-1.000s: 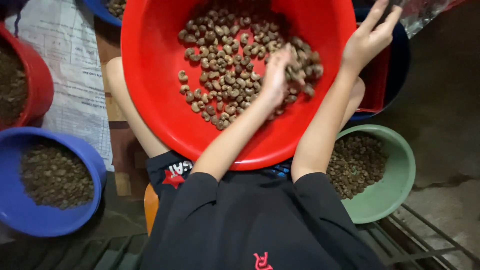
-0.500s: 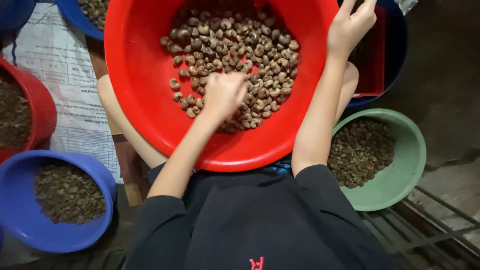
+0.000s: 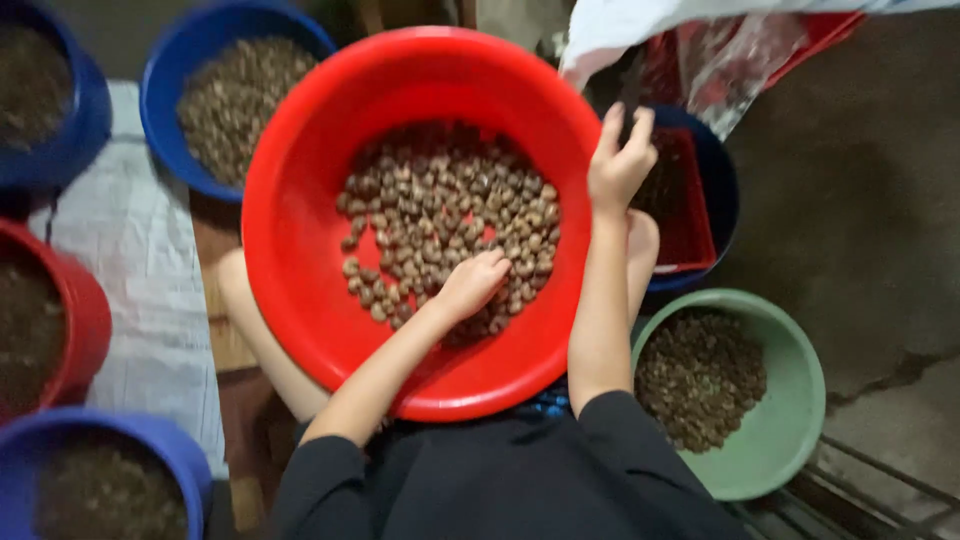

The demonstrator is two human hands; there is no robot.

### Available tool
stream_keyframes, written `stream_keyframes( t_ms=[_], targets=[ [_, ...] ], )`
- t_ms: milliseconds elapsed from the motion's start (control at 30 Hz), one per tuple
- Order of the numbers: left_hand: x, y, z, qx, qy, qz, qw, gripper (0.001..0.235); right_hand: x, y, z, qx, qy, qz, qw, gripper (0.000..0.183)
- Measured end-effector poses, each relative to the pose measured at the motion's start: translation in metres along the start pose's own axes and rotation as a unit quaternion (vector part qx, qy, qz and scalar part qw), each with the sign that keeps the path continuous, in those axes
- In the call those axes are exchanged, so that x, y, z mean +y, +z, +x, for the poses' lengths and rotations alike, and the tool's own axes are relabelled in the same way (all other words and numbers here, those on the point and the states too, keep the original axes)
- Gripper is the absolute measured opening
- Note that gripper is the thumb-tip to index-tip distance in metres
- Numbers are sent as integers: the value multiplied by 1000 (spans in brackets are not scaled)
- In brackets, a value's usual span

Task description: The person sits cross-legged on the floor and uses a knife to peel the outer skin off brown nuts in a red basin. They hold the nuts in their left hand and scrape the skin with the knife in their right hand, occasionally tossing the nuts back into the basin. Several other basins containing nuts are visible on the floor nearby.

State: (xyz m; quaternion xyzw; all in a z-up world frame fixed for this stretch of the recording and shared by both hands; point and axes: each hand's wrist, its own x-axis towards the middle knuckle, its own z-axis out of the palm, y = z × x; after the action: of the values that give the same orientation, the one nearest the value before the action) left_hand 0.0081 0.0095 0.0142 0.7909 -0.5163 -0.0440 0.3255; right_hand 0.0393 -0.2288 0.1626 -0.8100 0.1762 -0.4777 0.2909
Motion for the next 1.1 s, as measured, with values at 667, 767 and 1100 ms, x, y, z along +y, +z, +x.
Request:
stream_keyframes(
  t_ms=[667, 767, 1100],
  targets=[
    [-12, -123, 31, 331, -226, -364, 841, 17, -72, 63, -116, -319, 490, 542, 603, 22],
    [-8, -123, 33, 322, -165, -278, 890, 22, -76, 61, -111, -310, 496, 554, 592, 24],
    [-17, -135, 21, 310, -186, -278, 890, 23, -73, 49, -110, -259, 90, 205, 939, 25]
  ],
)
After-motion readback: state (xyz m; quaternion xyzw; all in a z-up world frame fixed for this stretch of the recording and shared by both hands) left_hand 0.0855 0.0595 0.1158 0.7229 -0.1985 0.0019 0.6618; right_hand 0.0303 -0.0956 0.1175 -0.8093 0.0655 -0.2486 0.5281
